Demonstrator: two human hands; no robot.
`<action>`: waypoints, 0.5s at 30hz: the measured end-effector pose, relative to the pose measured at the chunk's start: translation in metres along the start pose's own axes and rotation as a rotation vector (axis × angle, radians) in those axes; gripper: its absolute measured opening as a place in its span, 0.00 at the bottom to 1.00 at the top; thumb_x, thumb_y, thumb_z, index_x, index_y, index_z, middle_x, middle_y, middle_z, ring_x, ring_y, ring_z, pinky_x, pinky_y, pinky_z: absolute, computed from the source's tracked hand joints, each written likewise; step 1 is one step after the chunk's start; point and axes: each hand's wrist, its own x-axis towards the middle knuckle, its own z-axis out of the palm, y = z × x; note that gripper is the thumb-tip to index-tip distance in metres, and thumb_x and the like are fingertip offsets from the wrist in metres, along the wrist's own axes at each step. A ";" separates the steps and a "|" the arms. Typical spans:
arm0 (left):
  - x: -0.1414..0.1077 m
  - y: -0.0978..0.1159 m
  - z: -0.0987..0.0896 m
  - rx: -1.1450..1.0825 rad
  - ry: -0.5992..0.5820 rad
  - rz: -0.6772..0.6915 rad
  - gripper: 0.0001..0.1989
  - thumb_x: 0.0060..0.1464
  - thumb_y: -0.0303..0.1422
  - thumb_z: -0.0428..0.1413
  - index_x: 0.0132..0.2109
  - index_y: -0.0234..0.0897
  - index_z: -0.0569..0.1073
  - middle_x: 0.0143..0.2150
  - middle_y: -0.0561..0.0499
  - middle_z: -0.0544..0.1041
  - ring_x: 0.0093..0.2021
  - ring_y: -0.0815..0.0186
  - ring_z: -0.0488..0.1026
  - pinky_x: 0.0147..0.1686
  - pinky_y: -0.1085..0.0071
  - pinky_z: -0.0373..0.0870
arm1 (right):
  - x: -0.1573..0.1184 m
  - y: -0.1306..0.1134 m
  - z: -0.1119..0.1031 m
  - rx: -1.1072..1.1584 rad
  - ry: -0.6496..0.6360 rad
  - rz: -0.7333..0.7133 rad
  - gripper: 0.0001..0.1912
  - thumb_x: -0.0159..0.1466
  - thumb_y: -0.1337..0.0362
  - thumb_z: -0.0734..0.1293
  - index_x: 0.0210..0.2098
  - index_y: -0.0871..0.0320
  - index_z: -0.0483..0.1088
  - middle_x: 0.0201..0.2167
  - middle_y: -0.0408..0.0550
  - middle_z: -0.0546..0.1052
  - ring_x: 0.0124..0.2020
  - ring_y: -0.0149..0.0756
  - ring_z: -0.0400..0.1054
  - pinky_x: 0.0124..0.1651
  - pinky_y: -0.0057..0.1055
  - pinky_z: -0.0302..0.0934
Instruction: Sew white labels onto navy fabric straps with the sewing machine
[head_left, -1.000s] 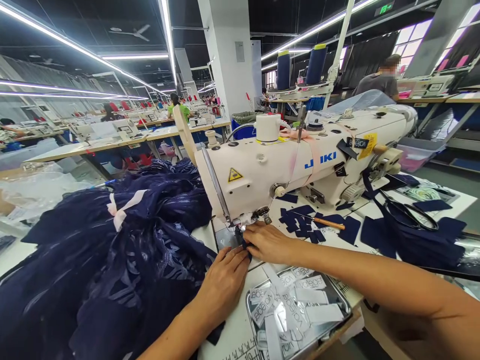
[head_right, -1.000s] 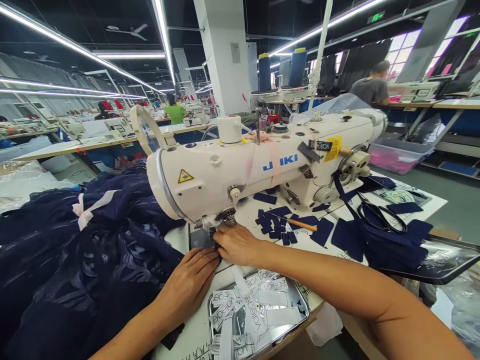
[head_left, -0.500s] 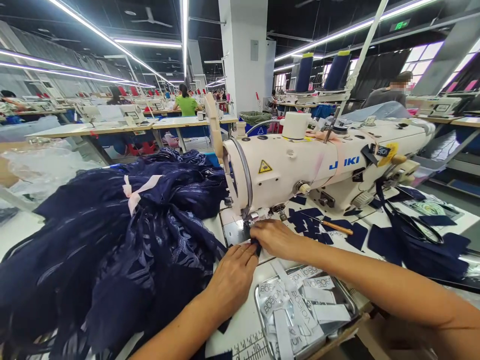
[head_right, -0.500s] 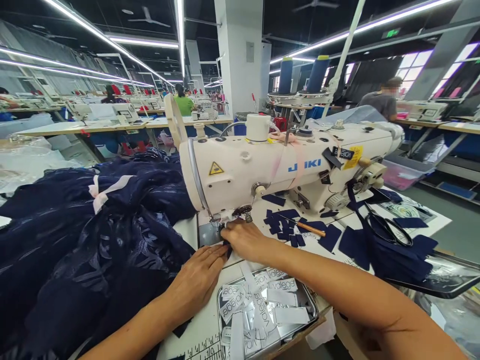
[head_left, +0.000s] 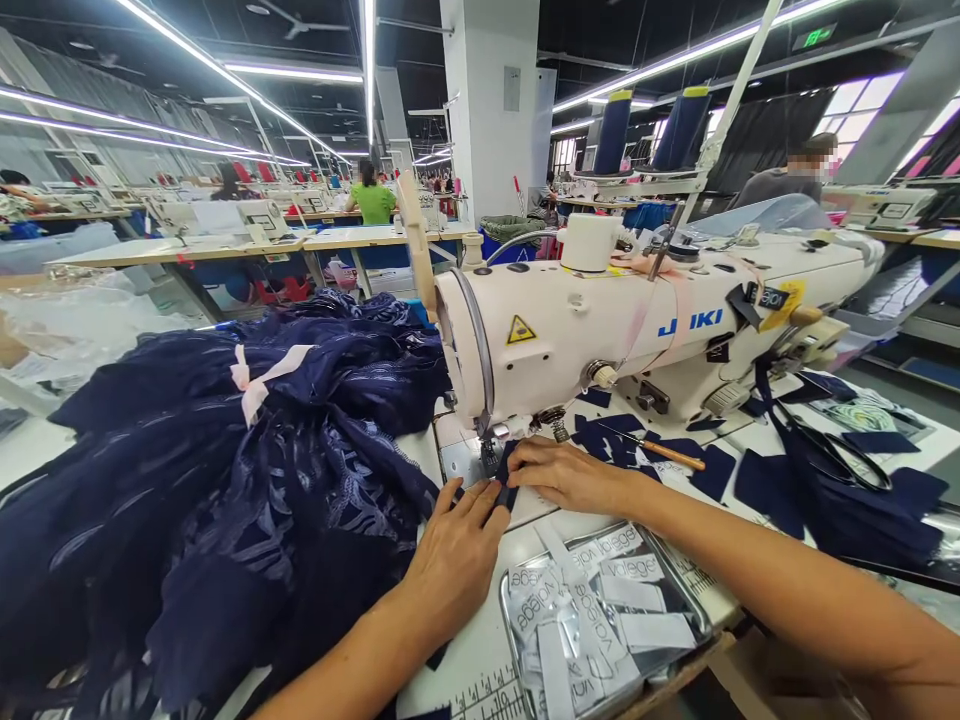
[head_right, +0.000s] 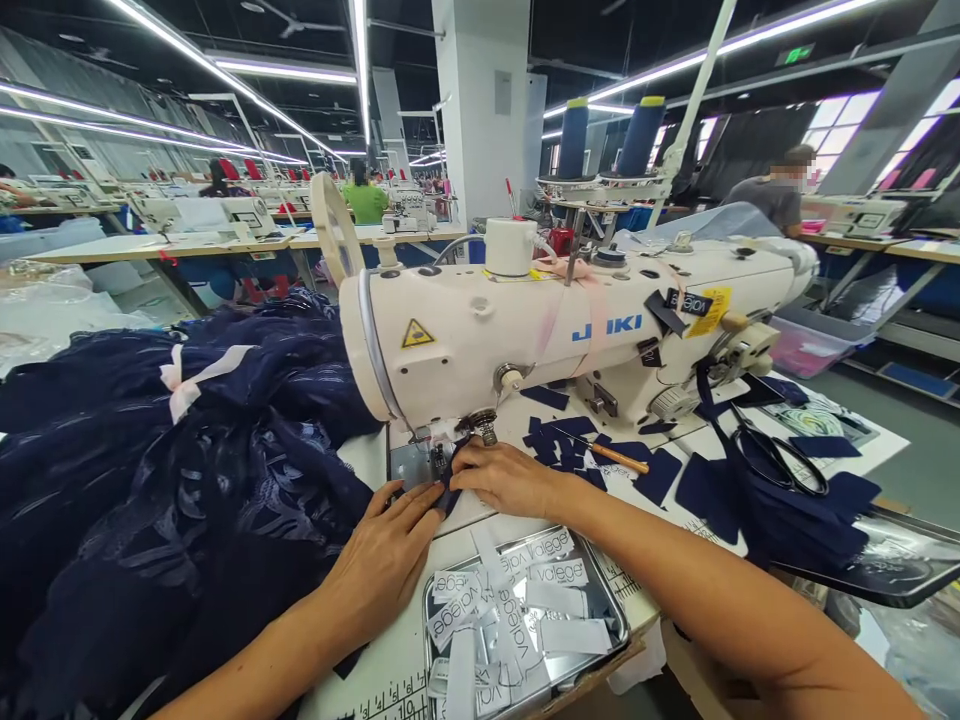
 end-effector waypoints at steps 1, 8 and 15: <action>0.001 0.000 0.000 0.006 -0.007 0.000 0.15 0.46 0.17 0.42 0.36 0.33 0.69 0.46 0.41 0.72 0.49 0.59 0.67 0.49 0.54 0.60 | 0.000 0.000 0.000 0.021 -0.004 0.009 0.14 0.58 0.78 0.54 0.34 0.61 0.69 0.36 0.51 0.69 0.38 0.32 0.62 0.42 0.30 0.60; 0.002 0.000 0.000 0.039 -0.001 0.011 0.14 0.46 0.17 0.43 0.35 0.33 0.68 0.46 0.40 0.72 0.48 0.58 0.68 0.49 0.55 0.60 | -0.002 0.002 0.003 0.076 0.053 0.050 0.17 0.57 0.79 0.54 0.39 0.61 0.68 0.37 0.51 0.69 0.40 0.33 0.62 0.43 0.32 0.59; 0.002 0.001 0.002 0.061 0.010 0.020 0.14 0.46 0.17 0.42 0.35 0.33 0.68 0.45 0.39 0.73 0.47 0.58 0.68 0.48 0.55 0.60 | -0.006 0.002 0.002 0.178 0.049 0.088 0.15 0.55 0.80 0.54 0.29 0.61 0.69 0.35 0.49 0.68 0.38 0.32 0.62 0.42 0.31 0.59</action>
